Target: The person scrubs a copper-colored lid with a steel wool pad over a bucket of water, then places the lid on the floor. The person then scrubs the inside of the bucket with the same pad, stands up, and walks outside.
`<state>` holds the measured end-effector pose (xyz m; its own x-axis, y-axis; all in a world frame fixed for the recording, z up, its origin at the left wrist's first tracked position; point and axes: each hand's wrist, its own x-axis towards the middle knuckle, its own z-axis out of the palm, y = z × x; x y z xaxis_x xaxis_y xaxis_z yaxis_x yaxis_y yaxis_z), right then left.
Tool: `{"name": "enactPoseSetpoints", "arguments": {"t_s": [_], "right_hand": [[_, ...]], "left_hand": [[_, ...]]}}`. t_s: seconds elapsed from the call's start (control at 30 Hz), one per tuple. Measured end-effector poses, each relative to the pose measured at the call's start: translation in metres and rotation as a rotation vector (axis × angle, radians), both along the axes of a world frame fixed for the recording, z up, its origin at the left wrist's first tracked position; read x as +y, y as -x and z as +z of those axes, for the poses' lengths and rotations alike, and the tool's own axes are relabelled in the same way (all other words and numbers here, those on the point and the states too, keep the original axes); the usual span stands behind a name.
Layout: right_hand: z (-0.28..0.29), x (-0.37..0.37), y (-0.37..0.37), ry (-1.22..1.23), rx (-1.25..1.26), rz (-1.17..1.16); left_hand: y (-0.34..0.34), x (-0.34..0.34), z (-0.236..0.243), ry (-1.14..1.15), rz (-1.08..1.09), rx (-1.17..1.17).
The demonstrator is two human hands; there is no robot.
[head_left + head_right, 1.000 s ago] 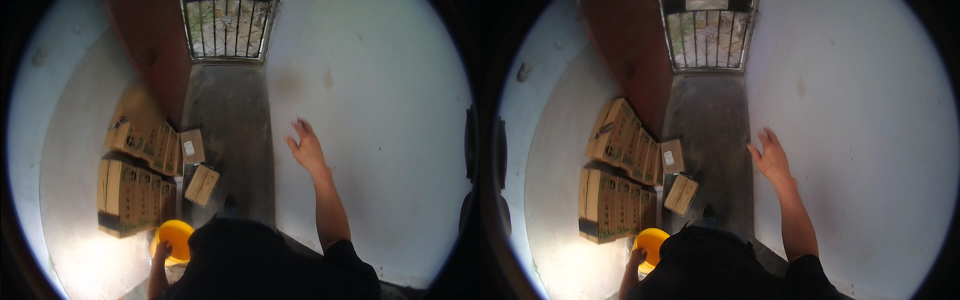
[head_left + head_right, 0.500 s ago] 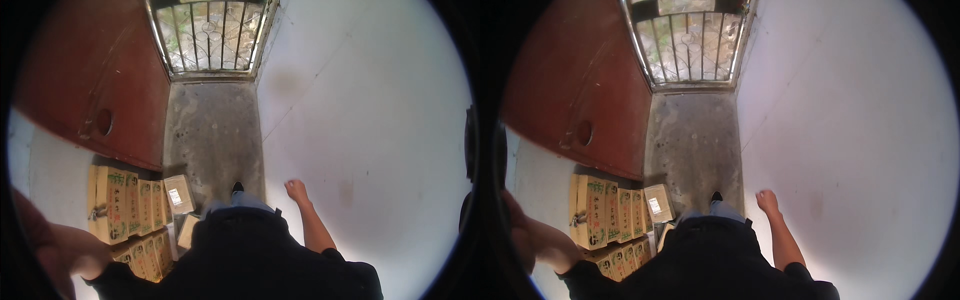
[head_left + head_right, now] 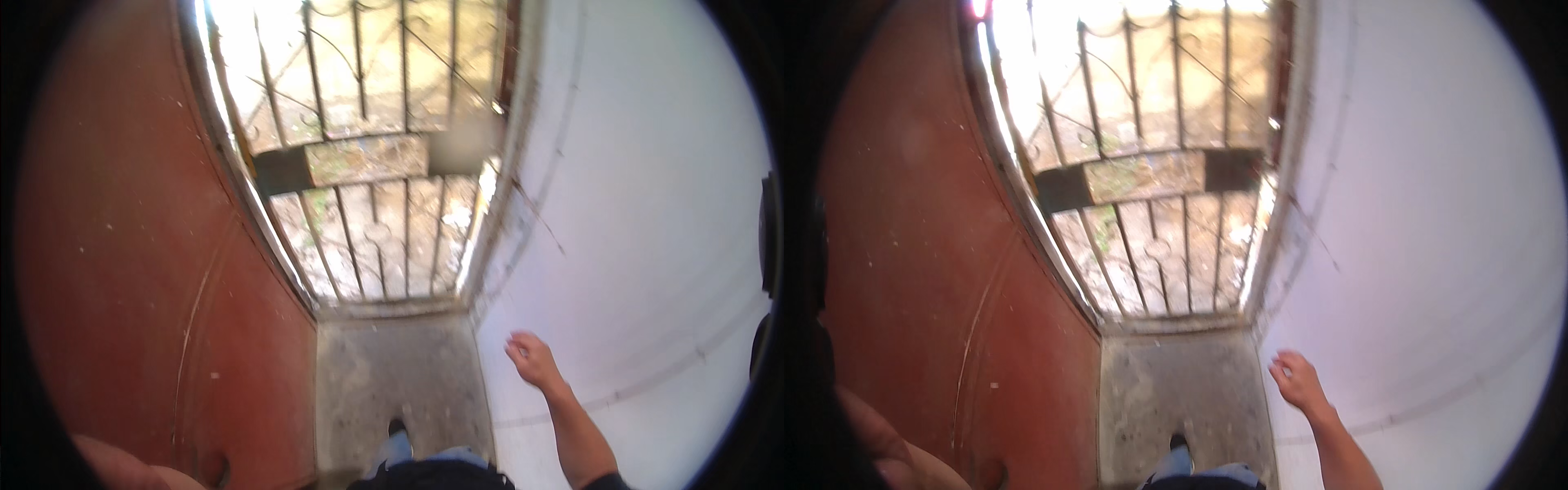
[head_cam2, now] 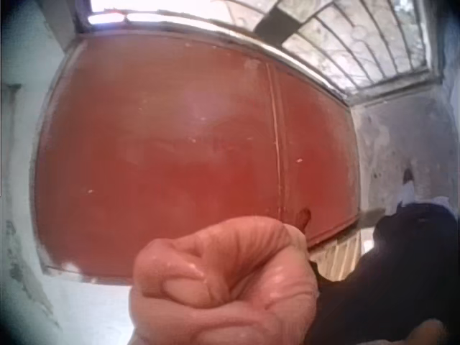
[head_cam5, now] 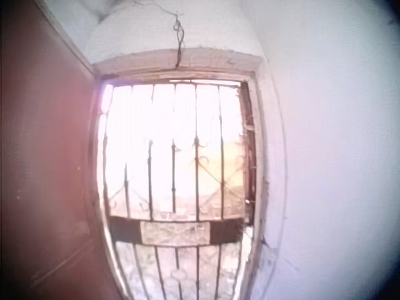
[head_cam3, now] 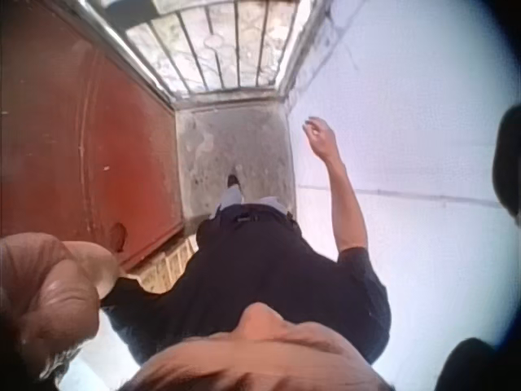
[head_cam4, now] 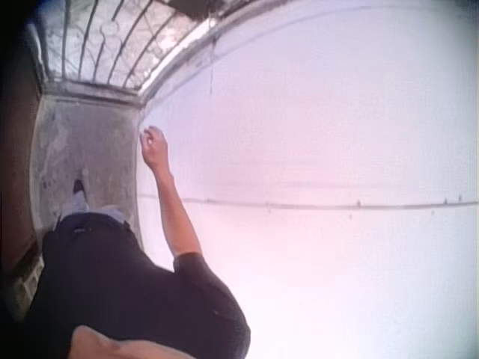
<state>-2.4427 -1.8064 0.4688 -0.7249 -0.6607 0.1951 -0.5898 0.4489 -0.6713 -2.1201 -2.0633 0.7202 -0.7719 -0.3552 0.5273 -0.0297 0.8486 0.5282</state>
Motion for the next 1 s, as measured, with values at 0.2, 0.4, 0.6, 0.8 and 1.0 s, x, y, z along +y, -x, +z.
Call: {"name": "enactPoseSetpoints", "arguments": {"t_s": [0.2,0.4,0.6,0.8,1.0], "right_hand": [[0.008,-0.075,0.099,0.067,-0.432,-0.282],[-0.01,-0.199,0.287,0.415,-0.352,-0.36],[0.002,-0.291,0.426,0.338,0.041,-0.399],[-0.02,-0.301,0.471,0.11,-0.021,-0.433],[0.018,-0.302,0.444,0.231,-0.216,-0.451]], "left_hand": [[0.115,-0.101,0.012,-0.033,0.004,-0.068],[0.23,-0.143,0.091,0.027,0.079,-0.086],[0.485,-0.284,-0.08,0.014,-0.145,0.061],[0.62,-0.352,-0.166,0.463,-0.197,-0.098],[0.652,-0.394,-0.179,0.66,-0.232,-0.113]]}}
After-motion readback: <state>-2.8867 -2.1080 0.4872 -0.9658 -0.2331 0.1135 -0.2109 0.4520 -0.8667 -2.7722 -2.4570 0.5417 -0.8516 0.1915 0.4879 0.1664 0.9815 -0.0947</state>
